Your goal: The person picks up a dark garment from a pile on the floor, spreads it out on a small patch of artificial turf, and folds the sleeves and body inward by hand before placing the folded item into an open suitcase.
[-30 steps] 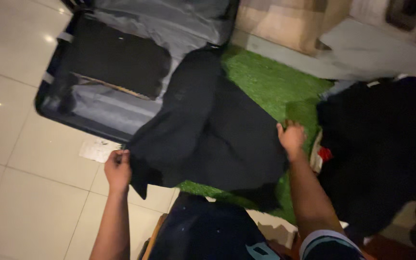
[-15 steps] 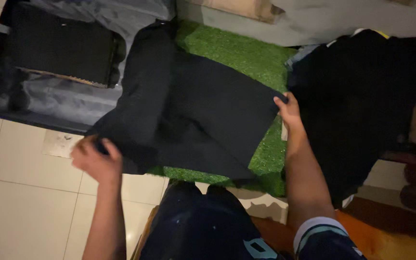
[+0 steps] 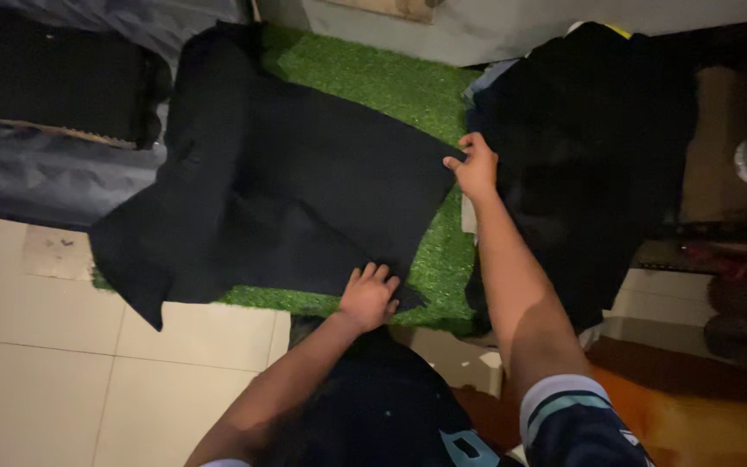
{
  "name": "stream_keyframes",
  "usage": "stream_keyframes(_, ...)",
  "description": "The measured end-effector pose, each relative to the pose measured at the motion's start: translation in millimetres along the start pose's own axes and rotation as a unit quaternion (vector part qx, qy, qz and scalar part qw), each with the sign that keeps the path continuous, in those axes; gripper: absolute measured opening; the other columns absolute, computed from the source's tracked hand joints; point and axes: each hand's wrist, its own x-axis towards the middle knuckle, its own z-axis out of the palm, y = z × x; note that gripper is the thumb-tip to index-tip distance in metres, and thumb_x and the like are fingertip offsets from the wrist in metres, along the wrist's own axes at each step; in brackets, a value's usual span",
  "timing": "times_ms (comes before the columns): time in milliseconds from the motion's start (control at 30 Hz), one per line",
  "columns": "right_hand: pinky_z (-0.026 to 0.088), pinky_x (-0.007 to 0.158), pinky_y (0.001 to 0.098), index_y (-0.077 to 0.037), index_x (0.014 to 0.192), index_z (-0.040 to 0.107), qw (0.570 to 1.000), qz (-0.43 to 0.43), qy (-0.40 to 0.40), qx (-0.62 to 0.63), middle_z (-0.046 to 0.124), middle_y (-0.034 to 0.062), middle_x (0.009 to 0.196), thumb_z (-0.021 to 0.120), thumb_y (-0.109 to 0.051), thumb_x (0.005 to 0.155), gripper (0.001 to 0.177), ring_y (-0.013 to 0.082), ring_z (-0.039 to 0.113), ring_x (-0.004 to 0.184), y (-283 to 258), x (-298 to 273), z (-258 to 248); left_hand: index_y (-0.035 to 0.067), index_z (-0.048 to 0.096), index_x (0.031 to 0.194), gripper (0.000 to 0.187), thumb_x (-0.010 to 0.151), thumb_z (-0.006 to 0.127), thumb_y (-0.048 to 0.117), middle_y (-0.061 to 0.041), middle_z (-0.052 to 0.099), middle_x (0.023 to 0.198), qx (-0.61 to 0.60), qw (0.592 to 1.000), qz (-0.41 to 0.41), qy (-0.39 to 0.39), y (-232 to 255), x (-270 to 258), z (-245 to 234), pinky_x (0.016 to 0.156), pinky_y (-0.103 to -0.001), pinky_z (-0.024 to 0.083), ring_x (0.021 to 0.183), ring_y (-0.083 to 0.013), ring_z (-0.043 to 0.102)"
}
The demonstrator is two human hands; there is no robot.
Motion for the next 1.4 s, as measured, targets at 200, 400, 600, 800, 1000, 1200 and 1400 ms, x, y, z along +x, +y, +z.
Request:
stream_keyframes(200, 0.049, 0.061, 0.038, -0.005, 0.114, 0.059, 0.998, -0.052, 0.019, -0.02, 0.065, 0.0116, 0.079, 0.083, -0.003, 0.084, 0.038, 0.02, 0.062, 0.066, -12, 3, -17, 0.015, 0.067, 0.125, 0.044, 0.084, 0.072, 0.03, -0.015, 0.057, 0.131, 0.04, 0.999, -0.003, 0.012, -2, -1, 45, 0.1, -0.058, 0.038, 0.123, -0.0352, 0.048)
stream_keyframes(400, 0.055, 0.074, 0.0325, -0.006, 0.106, 0.068, 0.985, -0.135, -0.044, 0.102, 0.073, 0.0065, 0.087, 0.073, -0.001, 0.098, 0.011, 0.0158, 0.071, 0.083, 13, 34, -11, 0.008, 0.069, 0.109, 0.026, 0.085, 0.068, 0.019, -0.014, 0.065, 0.116, -0.031, 0.992, 0.006, 0.126, -4, -20, 50, 0.092, -0.051, 0.044, 0.112, -0.035, 0.057)
stream_keyframes(600, 0.052, 0.072, 0.0361, -0.006, 0.101, 0.069, 0.99, -0.045, -0.132, -0.029, 0.067, 0.0137, 0.083, 0.086, -0.007, 0.077, 0.029, 0.0258, 0.065, 0.077, -16, 21, -27, 0.006, 0.067, 0.1, 0.022, 0.081, 0.069, 0.018, -0.013, 0.065, 0.1, -0.099, 0.979, 0.033, 0.175, 0, -45, 6, 0.091, -0.046, 0.048, 0.102, -0.0341, 0.061)
stream_keyframes(800, 0.053, 0.081, 0.0471, -0.003, 0.095, 0.067, 0.974, -0.208, 0.0, -0.087, 0.069, 0.0212, 0.094, 0.081, -0.001, 0.08, 0.021, 0.0419, 0.066, 0.093, -25, 29, -35, 0.005, 0.065, 0.09, 0.019, 0.078, 0.069, 0.019, -0.015, 0.063, 0.093, -0.11, 0.957, 0.12, 0.24, -4, -66, -30, 0.087, -0.047, 0.05, 0.096, -0.0359, 0.062)
stream_keyframes(1000, 0.054, 0.075, 0.0446, -0.002, 0.093, 0.068, 0.99, -0.126, 0.063, -0.021, 0.069, 0.0181, 0.091, 0.08, -0.004, 0.085, 0.014, 0.0358, 0.069, 0.082, -28, 69, -43, 0.004, 0.068, 0.088, 0.019, 0.082, 0.066, 0.022, -0.016, 0.067, 0.088, -0.129, 0.98, 0.134, 0.068, -6, -52, -27, 0.078, -0.048, 0.054, 0.086, -0.0374, 0.067)
stream_keyframes(1200, 0.054, 0.07, 0.0419, -0.001, 0.088, 0.071, 0.944, -0.267, 0.131, -0.144, 0.069, 0.0202, 0.083, 0.081, -0.002, 0.08, 0.013, 0.0357, 0.068, 0.077, -32, 83, -57, 0.008, 0.073, 0.106, 0.025, 0.095, 0.06, 0.026, -0.018, 0.069, 0.1, 0.004, 0.971, 0.191, -0.144, -8, -28, 14, 0.073, -0.05, 0.056, 0.085, -0.035, 0.071)
stream_keyframes(1400, 0.054, 0.066, 0.041, -0.001, 0.091, 0.07, 0.994, -0.075, 0.068, -0.037, 0.07, 0.0177, 0.076, 0.074, -0.006, 0.091, 0.006, 0.0319, 0.072, 0.07, -26, 96, -60, 0.013, 0.074, 0.108, 0.026, 0.095, 0.058, 0.029, -0.013, 0.073, 0.101, 0.003, 0.95, 0.239, -0.199, -18, -14, 56, 0.081, -0.047, 0.056, 0.095, -0.0311, 0.071)
